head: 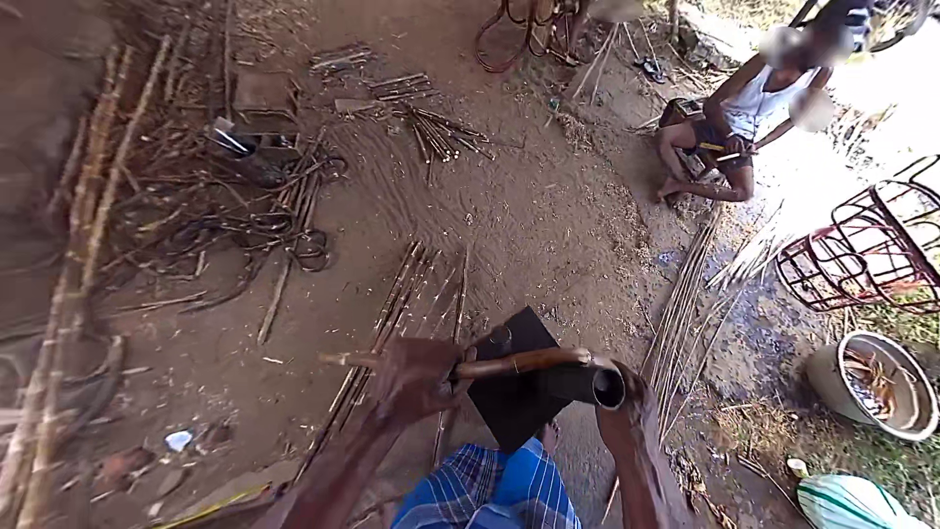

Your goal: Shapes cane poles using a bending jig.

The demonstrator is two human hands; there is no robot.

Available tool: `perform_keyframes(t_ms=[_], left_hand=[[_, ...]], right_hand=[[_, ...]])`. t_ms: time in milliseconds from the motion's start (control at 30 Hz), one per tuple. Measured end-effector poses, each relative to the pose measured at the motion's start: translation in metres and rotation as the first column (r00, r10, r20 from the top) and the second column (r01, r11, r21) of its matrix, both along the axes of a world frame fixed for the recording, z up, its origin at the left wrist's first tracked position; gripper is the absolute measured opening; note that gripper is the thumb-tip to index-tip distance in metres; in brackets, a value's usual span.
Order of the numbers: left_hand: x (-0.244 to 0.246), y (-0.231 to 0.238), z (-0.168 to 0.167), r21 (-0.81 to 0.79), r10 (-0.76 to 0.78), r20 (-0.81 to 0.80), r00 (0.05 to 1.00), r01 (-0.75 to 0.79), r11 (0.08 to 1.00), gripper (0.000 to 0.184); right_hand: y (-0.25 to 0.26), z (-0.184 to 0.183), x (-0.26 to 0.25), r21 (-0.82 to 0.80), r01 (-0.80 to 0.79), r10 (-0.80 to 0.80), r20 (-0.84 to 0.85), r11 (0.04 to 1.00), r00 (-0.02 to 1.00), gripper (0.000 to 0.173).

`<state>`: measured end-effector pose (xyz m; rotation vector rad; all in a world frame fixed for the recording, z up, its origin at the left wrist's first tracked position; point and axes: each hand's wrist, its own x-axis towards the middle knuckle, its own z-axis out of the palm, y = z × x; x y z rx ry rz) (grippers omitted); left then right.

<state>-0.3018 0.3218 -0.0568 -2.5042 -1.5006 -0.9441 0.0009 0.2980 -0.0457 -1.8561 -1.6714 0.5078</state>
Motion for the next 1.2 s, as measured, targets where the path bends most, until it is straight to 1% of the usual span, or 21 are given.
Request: perform_keyframes(t_ms=[67, 133, 167, 233, 267, 300, 333, 367, 433, 500, 533, 600, 633, 667, 700, 800, 833, 900, 967, 1100, 1200], left_hand=[[-0.002, 0.002, -0.006, -0.030, 0.048, -0.019, 0.999, -0.048, 0.998, 0.033], [0.000, 0.001, -0.009, -0.187, 0.050, -0.023, 0.998, -0.054, 0.981, 0.036], [-0.002, 0.000, -0.004, -0.340, 0.031, -0.026, 0.999, -0.038, 0.940, 0.034], [-0.003, 0.001, 0.017, -0.674, 0.014, -0.045, 0.999, -0.041, 0.738, 0.032], [-0.002, 0.000, 0.025, -0.711, 0.036, -0.057, 0.998, -0.066, 0.700, 0.031], [0.000, -0.004, 0.032, -0.665, 0.081, -0.068, 0.994, -0.105, 0.739, 0.030], [0.005, -0.011, 0.038, -0.539, 0.135, -0.087, 0.987, -0.161, 0.827, 0.029], [0.010, -0.017, 0.043, -0.364, 0.198, -0.128, 0.972, -0.231, 0.902, 0.030], [0.017, -0.025, 0.051, -0.090, 0.310, -0.231, 0.922, -0.338, 0.937, 0.040], [0.025, -0.031, 0.055, 0.100, 0.403, -0.286, 0.870, -0.391, 0.915, 0.041], [0.027, -0.034, 0.058, 0.166, 0.443, -0.290, 0.848, -0.411, 0.896, 0.041], [0.028, -0.037, 0.063, 0.250, 0.488, -0.313, 0.815, -0.426, 0.870, 0.039], [0.028, -0.038, 0.066, 0.263, 0.482, -0.350, 0.804, -0.409, 0.874, 0.036], [0.028, -0.039, 0.068, 0.256, 0.460, -0.392, 0.797, -0.386, 0.886, 0.031], [0.027, -0.039, 0.069, 0.232, 0.432, -0.428, 0.794, -0.365, 0.901, 0.025], [0.024, -0.036, 0.076, 0.095, 0.356, -0.473, 0.806, -0.354, 0.930, 0.019], [0.023, -0.035, 0.078, -0.003, 0.329, -0.479, 0.814, -0.377, 0.926, 0.021], [0.020, -0.036, 0.077, -0.222, 0.315, -0.497, 0.809, -0.469, 0.855, 0.024], [0.022, -0.041, 0.068, -0.329, 0.332, -0.520, 0.787, -0.544, 0.772, 0.024], [0.026, -0.044, 0.041, -0.237, 0.374, -0.510, 0.775, -0.544, 0.805, 0.032], [0.027, -0.048, 0.036, -0.186, 0.396, -0.494, 0.774, -0.539, 0.821, 0.027]], right_hand=[[0.024, -0.006, 0.009, 0.082, -0.063, 0.065, -0.016, 0.995, 0.998, 0.025], [0.059, -0.012, 0.025, 0.164, -0.208, 0.212, -0.004, 0.964, 0.977, 0.042], [0.073, -0.010, 0.031, 0.170, -0.293, 0.298, -0.008, 0.941, 0.954, 0.047], [0.100, -0.004, 0.036, 0.241, -0.429, 0.441, 0.003, 0.871, 0.897, 0.049], [0.114, 0.001, 0.036, 0.286, -0.482, 0.507, -0.014, 0.828, 0.862, 0.043], [0.128, 0.008, 0.038, 0.311, -0.521, 0.558, -0.038, 0.795, 0.829, 0.031], [0.140, 0.016, 0.044, 0.297, -0.555, 0.594, -0.054, 0.777, 0.803, 0.029], [0.150, 0.021, 0.050, 0.247, -0.577, 0.605, -0.053, 0.778, 0.794, 0.046], [0.160, 0.019, 0.052, 0.155, -0.507, 0.525, -0.120, 0.848, 0.842, 0.075], [0.162, 0.016, 0.043, 0.008, -0.348, 0.317, -0.432, 0.937, 0.844, 0.066], [0.167, 0.017, 0.037, -0.080, -0.300, 0.174, -0.664, 0.950, 0.727, 0.058], [0.190, 0.031, 0.017, -0.215, -0.311, -0.119, -0.947, 0.926, 0.298, 0.040], [0.204, 0.040, 0.010, -0.239, -0.424, -0.201, -0.971, 0.874, 0.132, 0.060], [0.217, 0.049, 0.001, -0.229, -0.526, -0.232, -0.971, 0.819, 0.060, 0.081], [0.229, 0.059, -0.010, -0.213, -0.584, -0.227, -0.973, 0.784, 0.051, 0.087], [0.256, 0.077, -0.045, -0.187, -0.586, -0.171, -0.982, 0.788, 0.083, 0.048], [0.260, 0.080, -0.049, -0.191, -0.571, -0.166, -0.981, 0.799, 0.096, 0.042], [0.265, 0.082, -0.049, -0.186, -0.569, -0.132, -0.982, 0.801, 0.135, 0.039], [0.267, 0.078, -0.043, -0.192, -0.567, -0.122, -0.980, 0.801, 0.160, 0.038], [0.266, 0.067, -0.034, -0.203, -0.550, -0.139, -0.978, 0.810, 0.157, 0.035], [0.256, 0.062, -0.022, -0.210, -0.503, -0.146, -0.976, 0.838, 0.164, 0.035]])
